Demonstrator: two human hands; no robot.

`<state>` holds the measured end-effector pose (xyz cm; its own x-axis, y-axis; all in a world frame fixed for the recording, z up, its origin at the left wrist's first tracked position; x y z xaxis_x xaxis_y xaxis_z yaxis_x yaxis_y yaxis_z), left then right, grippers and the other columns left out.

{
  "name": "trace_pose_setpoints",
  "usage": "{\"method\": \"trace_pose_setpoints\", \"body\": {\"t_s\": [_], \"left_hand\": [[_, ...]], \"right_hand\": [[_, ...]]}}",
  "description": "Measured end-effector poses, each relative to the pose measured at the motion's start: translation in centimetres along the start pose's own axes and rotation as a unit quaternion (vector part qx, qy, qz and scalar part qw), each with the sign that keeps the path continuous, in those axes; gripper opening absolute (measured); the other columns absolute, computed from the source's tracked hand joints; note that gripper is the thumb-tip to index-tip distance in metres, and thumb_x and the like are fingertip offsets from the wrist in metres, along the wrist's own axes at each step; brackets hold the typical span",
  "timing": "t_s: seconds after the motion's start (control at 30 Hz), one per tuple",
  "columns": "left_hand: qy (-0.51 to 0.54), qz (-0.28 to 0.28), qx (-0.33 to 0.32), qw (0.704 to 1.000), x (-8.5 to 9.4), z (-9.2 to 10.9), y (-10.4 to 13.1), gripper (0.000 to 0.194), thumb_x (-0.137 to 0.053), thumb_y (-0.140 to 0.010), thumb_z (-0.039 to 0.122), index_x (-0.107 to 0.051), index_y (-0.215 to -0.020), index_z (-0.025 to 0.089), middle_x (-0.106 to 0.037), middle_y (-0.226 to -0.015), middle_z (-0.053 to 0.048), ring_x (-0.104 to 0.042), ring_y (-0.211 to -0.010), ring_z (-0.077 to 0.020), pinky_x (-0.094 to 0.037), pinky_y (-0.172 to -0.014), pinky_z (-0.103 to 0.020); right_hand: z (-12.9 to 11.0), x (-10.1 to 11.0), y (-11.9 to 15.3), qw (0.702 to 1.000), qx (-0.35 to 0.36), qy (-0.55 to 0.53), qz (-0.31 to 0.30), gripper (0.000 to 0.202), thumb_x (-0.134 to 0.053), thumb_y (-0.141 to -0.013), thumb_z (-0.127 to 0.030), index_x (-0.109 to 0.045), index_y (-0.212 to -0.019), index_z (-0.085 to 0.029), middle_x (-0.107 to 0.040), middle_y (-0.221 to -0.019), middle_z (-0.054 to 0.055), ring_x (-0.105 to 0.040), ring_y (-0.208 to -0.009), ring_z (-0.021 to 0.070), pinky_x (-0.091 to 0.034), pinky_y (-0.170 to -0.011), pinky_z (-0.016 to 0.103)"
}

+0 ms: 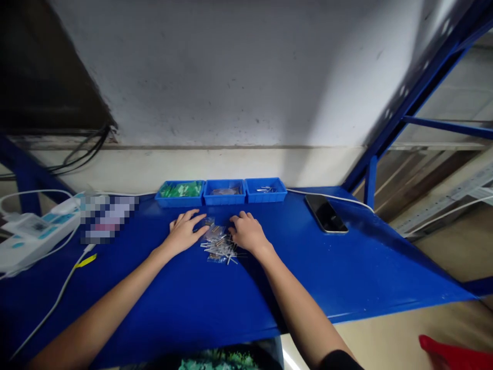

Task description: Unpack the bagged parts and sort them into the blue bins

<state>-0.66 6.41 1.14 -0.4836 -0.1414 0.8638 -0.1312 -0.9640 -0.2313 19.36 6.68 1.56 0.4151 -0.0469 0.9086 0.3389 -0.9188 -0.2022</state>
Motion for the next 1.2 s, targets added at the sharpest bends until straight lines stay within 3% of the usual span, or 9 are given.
{"method": "trace_pose_setpoints", "body": {"t_s": [0.1, 0.17, 0.27, 0.4, 0.67, 0.87, 1.0, 1.1, 1.2], "left_hand": [[0.072, 0.040, 0.019, 0.996, 0.0, -0.7, 0.7, 0.019, -0.062, -0.075, 0.027, -0.064, -0.094, 0.025, -0.056, -0.121, -0.008, -0.042, -0.116, -0.0320, -0.026, -0.096, -0.050], [0.159, 0.069, 0.038, 0.984, 0.3, -1.4, 1.2, 0.014, -0.064, -0.070, 0.021, -0.062, -0.084, 0.023, -0.062, -0.100, -0.005, -0.050, -0.104, -0.0282, -0.029, -0.094, -0.045], [0.245, 0.082, 0.049, 0.965, 0.7, -2.1, 1.5, 0.017, -0.063, -0.069, 0.018, -0.060, -0.085, 0.021, -0.061, -0.077, -0.001, -0.056, -0.079, -0.0201, -0.038, -0.081, -0.034], [0.326, 0.100, 0.046, 0.939, 1.2, -1.8, 1.4, 0.022, -0.060, -0.073, 0.022, -0.058, -0.094, 0.018, -0.060, -0.078, -0.002, -0.055, -0.071, -0.0158, -0.041, -0.069, -0.026], [0.497, 0.066, 0.065, 0.863, 0.8, -0.2, 1.9, 0.016, -0.064, -0.070, 0.025, -0.052, -0.075, 0.016, -0.056, -0.064, 0.002, -0.054, -0.061, -0.0115, -0.041, -0.063, -0.024], [0.573, 0.015, 0.089, 0.814, -0.3, 0.6, 2.2, 0.028, -0.068, -0.070, 0.025, -0.058, -0.094, 0.014, -0.061, -0.074, -0.001, -0.055, -0.062, -0.0104, -0.043, -0.065, -0.024], [0.550, -0.015, 0.070, 0.832, -0.3, 1.7, 2.5, 0.027, -0.068, -0.070, 0.022, -0.058, -0.094, 0.014, -0.060, -0.070, 0.001, -0.055, -0.063, -0.0111, -0.042, -0.065, -0.025], [0.536, -0.016, 0.050, 0.843, 0.1, 2.1, 2.7, 0.025, -0.066, -0.072, 0.022, -0.056, -0.094, 0.015, -0.060, -0.070, 0.001, -0.056, -0.065, -0.0116, -0.042, -0.066, -0.025], [0.530, -0.008, 0.034, 0.847, 0.5, 2.3, 2.8, 0.024, -0.065, -0.073, 0.021, -0.056, -0.094, 0.015, -0.060, -0.075, 0.000, -0.057, -0.070, -0.0123, -0.043, -0.070, -0.026]], "right_hand": [[-0.1, -0.5, -0.4, 1.000, 0.001, -0.018, 0.007, 0.032, -0.048, -0.076, -0.001, -0.065, -0.098, -0.017, -0.059, -0.096, 0.008, -0.055, -0.090, 0.0197, -0.042, -0.081, 0.029], [-0.1, -0.9, -0.6, 0.999, -0.004, -0.030, 0.014, 0.032, -0.045, -0.073, 0.002, -0.065, -0.091, -0.016, -0.058, -0.095, 0.009, -0.054, -0.090, 0.0198, -0.042, -0.081, 0.029], [-0.2, -1.5, -0.8, 0.999, -0.002, -0.050, 0.020, 0.030, -0.045, -0.072, 0.003, -0.066, -0.084, -0.015, -0.058, -0.092, 0.009, -0.054, -0.089, 0.0195, -0.042, -0.081, 0.028], [-0.6, -1.6, -0.8, 0.997, 0.010, -0.066, 0.033, 0.028, -0.044, -0.075, 0.001, -0.065, -0.085, -0.015, -0.058, -0.093, 0.008, -0.054, -0.088, 0.0187, -0.042, -0.081, 0.028], [-0.5, -1.1, -0.6, 0.995, 0.022, -0.079, 0.060, 0.023, -0.045, -0.075, -0.002, -0.063, -0.082, -0.015, -0.058, -0.091, 0.009, -0.054, -0.090, 0.0205, -0.042, -0.082, 0.031], [-0.8, 0.3, -0.1, 0.987, 0.001, -0.112, 0.112, 0.020, -0.044, -0.076, -0.005, -0.060, -0.081, -0.016, -0.060, -0.087, 0.008, -0.054, -0.087, 0.0196, -0.041, -0.081, 0.031], [-2.2, 1.3, 0.4, 0.966, -0.002, -0.231, 0.120, 0.019, -0.045, -0.086, -0.025, -0.056, -0.098, -0.015, -0.062, -0.090, 0.006, -0.058, -0.079, 0.0156, -0.043, -0.069, 0.025], [-3.5, 0.9, 0.7, 0.944, -0.010, -0.325, 0.054, 0.029, -0.046, -0.086, -0.041, -0.060, -0.082, -0.016, -0.061, -0.072, 0.002, -0.054, -0.064, 0.0136, -0.039, -0.059, 0.024], [-4.4, 0.5, 1.0, 0.939, -0.008, -0.343, 0.016, 0.031, -0.047, -0.084, -0.043, -0.058, -0.072, -0.016, -0.055, -0.061, -0.001, -0.047, -0.056, 0.0112, -0.034, -0.054, 0.023]]}}
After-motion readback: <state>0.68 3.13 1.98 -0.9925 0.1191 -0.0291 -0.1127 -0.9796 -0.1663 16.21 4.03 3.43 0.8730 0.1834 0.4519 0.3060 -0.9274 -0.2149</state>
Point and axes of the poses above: each hand's wrist, its own y-axis away from the middle knuckle, its own x-axis out of the back of the hand, z = x × y, the point moved 4 cm from there along -y, towards the middle knuckle
